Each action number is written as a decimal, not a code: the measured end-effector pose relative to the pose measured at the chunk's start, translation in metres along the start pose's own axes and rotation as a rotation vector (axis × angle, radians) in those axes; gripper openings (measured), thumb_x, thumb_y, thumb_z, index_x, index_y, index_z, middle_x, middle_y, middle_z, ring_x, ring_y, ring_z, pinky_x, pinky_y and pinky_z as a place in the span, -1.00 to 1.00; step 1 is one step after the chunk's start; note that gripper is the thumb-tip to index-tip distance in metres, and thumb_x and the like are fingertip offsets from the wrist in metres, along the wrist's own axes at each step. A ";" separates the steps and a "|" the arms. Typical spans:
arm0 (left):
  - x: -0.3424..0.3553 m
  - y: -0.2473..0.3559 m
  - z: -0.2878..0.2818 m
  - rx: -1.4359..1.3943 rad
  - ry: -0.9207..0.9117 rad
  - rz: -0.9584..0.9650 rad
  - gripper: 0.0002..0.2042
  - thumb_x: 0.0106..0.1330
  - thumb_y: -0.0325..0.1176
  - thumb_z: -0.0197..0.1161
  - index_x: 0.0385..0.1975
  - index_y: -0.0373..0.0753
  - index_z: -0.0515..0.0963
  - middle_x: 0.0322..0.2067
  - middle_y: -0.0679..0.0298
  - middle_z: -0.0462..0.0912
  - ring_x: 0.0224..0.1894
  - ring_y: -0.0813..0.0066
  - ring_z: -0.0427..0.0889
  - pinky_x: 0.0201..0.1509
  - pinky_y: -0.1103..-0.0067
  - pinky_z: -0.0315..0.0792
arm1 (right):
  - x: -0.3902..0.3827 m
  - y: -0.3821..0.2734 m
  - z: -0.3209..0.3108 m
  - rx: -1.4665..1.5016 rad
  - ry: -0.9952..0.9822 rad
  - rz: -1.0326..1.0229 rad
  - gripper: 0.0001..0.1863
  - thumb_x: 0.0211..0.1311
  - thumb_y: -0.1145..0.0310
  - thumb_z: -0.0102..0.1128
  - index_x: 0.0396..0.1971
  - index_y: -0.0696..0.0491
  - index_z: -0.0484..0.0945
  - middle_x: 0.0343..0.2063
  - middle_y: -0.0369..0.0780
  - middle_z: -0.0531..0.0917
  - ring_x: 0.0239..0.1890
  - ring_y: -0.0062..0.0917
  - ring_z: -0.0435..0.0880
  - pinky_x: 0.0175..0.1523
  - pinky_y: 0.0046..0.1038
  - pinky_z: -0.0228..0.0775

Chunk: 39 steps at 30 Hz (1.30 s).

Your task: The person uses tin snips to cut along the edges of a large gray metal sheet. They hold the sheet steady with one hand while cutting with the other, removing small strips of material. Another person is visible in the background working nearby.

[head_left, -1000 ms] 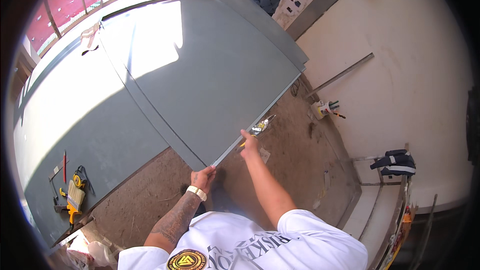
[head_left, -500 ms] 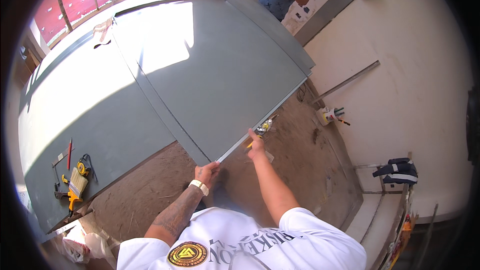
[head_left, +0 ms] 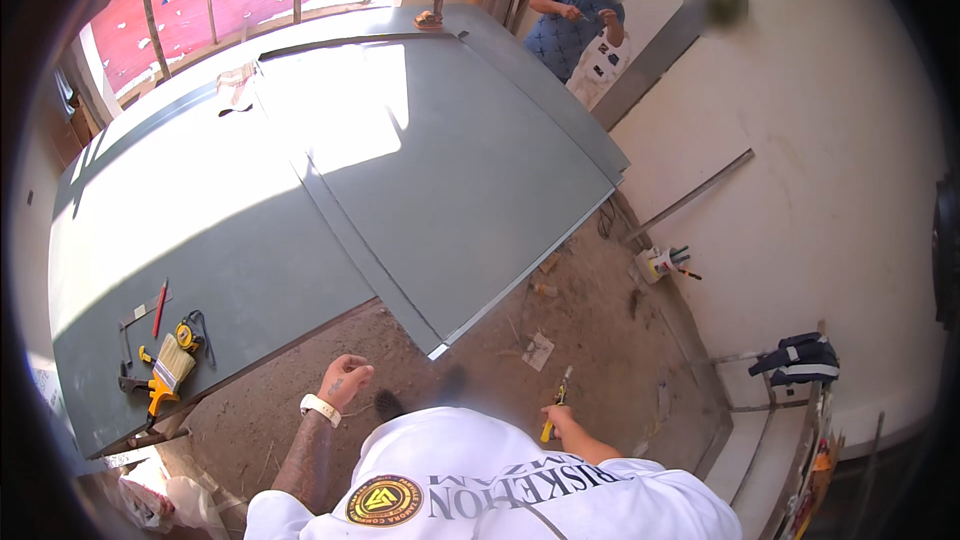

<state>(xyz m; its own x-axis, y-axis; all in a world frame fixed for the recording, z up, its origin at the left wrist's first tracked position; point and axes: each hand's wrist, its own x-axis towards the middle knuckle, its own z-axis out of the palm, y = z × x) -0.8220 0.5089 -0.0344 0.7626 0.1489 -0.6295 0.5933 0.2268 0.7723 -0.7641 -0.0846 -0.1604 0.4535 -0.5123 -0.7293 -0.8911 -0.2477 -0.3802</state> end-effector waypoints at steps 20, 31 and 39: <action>-0.243 0.373 0.100 -0.645 -1.103 1.489 -0.76 0.19 -0.58 0.28 -0.13 -0.46 0.58 -0.27 0.03 0.71 -0.26 0.31 0.69 -0.18 0.49 0.58 | -0.012 -0.037 0.066 -0.474 -0.057 -0.335 -0.53 0.19 0.28 0.56 0.03 0.23 0.73 -0.06 -0.04 0.83 -0.09 -0.19 0.83 0.02 -0.14 0.63; -0.176 0.322 0.058 -0.502 -0.741 0.953 -0.69 0.17 -0.42 0.25 -0.12 -0.46 0.61 -0.39 0.26 0.68 -0.34 0.56 0.63 -0.26 0.62 0.42 | -0.029 0.000 0.040 -0.611 -0.220 -0.265 -0.51 0.07 0.27 0.60 -0.08 0.29 0.73 -0.16 0.01 0.83 -0.18 -0.25 0.84 -0.08 -0.17 0.65; -0.016 0.081 0.031 -0.221 -0.017 0.089 -0.77 0.48 -0.32 0.28 0.02 -0.26 0.60 -0.29 0.40 0.58 -0.29 0.64 0.57 -0.15 0.63 0.52 | -0.116 -0.049 0.013 -0.392 -0.549 -0.222 -0.67 0.01 0.48 0.47 -0.18 0.12 0.61 -0.34 -0.22 0.68 -0.34 -0.49 0.68 -0.23 -0.33 0.55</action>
<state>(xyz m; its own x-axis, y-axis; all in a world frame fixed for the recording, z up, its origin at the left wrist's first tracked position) -0.7783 0.4955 0.0407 0.8148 0.1614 -0.5568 0.4542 0.4192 0.7861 -0.7730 -0.0018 -0.0644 0.4749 0.0479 -0.8787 -0.6694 -0.6285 -0.3961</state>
